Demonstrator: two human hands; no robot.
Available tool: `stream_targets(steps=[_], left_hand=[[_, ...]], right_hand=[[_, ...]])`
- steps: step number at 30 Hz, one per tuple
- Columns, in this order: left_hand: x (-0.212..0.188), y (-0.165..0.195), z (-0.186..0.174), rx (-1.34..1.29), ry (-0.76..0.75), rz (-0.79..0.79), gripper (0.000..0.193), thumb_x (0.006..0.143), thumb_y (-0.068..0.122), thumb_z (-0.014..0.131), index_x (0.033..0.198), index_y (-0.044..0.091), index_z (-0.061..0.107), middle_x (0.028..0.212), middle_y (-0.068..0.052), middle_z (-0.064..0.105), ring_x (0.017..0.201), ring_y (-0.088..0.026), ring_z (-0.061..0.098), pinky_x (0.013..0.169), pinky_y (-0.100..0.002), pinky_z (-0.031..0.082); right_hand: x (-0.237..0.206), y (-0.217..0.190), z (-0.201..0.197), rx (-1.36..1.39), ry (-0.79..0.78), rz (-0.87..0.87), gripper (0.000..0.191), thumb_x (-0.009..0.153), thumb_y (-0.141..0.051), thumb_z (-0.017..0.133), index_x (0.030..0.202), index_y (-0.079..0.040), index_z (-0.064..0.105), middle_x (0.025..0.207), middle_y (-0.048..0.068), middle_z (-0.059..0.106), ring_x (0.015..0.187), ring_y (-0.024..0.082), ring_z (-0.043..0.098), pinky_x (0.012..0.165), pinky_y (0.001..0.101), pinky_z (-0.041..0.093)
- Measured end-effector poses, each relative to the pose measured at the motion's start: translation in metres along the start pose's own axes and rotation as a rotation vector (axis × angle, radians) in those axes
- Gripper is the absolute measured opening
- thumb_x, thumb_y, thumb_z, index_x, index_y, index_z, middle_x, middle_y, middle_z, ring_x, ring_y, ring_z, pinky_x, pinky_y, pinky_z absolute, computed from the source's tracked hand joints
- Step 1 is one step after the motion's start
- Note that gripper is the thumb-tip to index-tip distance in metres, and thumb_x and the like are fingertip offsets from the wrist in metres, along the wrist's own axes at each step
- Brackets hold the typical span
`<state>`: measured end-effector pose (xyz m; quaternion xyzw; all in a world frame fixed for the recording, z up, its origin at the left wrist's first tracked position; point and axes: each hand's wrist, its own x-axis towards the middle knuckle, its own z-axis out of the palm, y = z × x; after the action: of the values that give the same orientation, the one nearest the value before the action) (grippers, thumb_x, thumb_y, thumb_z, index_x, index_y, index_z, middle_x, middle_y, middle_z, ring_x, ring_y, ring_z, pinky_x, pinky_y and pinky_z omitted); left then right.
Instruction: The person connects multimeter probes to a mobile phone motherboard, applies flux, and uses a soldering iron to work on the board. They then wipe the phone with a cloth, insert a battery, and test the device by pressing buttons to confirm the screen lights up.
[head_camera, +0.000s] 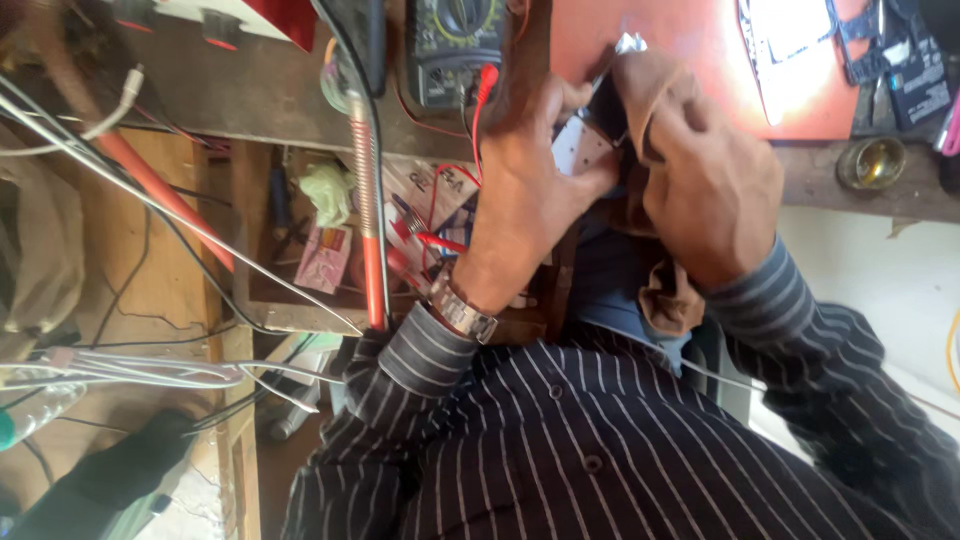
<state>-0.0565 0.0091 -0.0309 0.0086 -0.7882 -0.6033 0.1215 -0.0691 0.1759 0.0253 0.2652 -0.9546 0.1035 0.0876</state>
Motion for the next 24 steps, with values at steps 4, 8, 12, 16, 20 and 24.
stream_targets(steps=[4, 8, 12, 16, 20, 24], left_hand=[[-0.001, 0.001, -0.004, 0.036, 0.040, 0.058, 0.052, 0.070, 0.001, 0.084, 0.116, 0.004, 0.059, 0.119, -0.014, 0.072, 0.113, -0.032, 0.072, 0.096, -0.036, 0.060], [-0.001, 0.003, -0.004, 0.040, 0.024, 0.037, 0.052, 0.072, 0.008, 0.091, 0.114, 0.005, 0.059, 0.113, -0.016, 0.070, 0.107, -0.033, 0.071, 0.091, -0.037, 0.058], [0.001, 0.002, -0.005, 0.003, 0.057, 0.106, 0.051, 0.072, 0.007, 0.089, 0.113, 0.006, 0.058, 0.113, -0.014, 0.069, 0.106, -0.032, 0.072, 0.090, -0.038, 0.059], [0.001, 0.001, -0.004, 0.120, 0.074, 0.169, 0.054, 0.070, 0.009, 0.092, 0.112, 0.005, 0.058, 0.110, -0.014, 0.067, 0.103, -0.035, 0.068, 0.088, -0.042, 0.056], [0.002, -0.002, -0.004, 0.021, 0.026, 0.066, 0.051, 0.072, 0.009, 0.092, 0.110, 0.005, 0.059, 0.109, -0.012, 0.069, 0.099, -0.029, 0.072, 0.087, -0.038, 0.059], [0.001, -0.004, -0.003, 0.020, 0.055, 0.113, 0.052, 0.072, 0.006, 0.089, 0.112, 0.005, 0.057, 0.112, -0.013, 0.069, 0.105, -0.030, 0.072, 0.091, -0.037, 0.059]], right_hand=[[0.001, 0.001, -0.003, -0.027, -0.064, -0.048, 0.027, 0.099, -0.004, 0.065, 0.122, -0.015, 0.071, 0.110, 0.014, 0.070, 0.076, 0.035, 0.067, 0.065, 0.0454, 0.052], [0.011, -0.002, -0.011, -0.061, -0.083, -0.006, 0.032, 0.098, -0.005, 0.065, 0.128, -0.013, 0.072, 0.105, 0.014, 0.070, 0.075, 0.036, 0.066, 0.062, 0.0466, 0.050], [0.007, -0.007, -0.015, 0.069, -0.079, -0.057, 0.037, 0.089, 0.000, 0.061, 0.122, -0.012, 0.070, 0.112, 0.019, 0.070, 0.074, 0.039, 0.067, 0.059, 0.0477, 0.051], [0.010, -0.004, -0.015, -0.018, -0.059, 0.024, 0.039, 0.090, -0.002, 0.064, 0.128, -0.005, 0.067, 0.100, 0.017, 0.068, 0.073, 0.040, 0.066, 0.059, 0.0491, 0.051], [0.012, -0.007, -0.016, 0.020, -0.080, -0.044, 0.038, 0.091, -0.002, 0.061, 0.126, -0.012, 0.070, 0.110, 0.016, 0.068, 0.079, 0.037, 0.067, 0.063, 0.0471, 0.051], [0.008, -0.005, -0.015, 0.049, -0.079, -0.070, 0.041, 0.087, 0.000, 0.061, 0.126, -0.012, 0.071, 0.104, 0.016, 0.067, 0.075, 0.036, 0.065, 0.060, 0.0460, 0.050]])
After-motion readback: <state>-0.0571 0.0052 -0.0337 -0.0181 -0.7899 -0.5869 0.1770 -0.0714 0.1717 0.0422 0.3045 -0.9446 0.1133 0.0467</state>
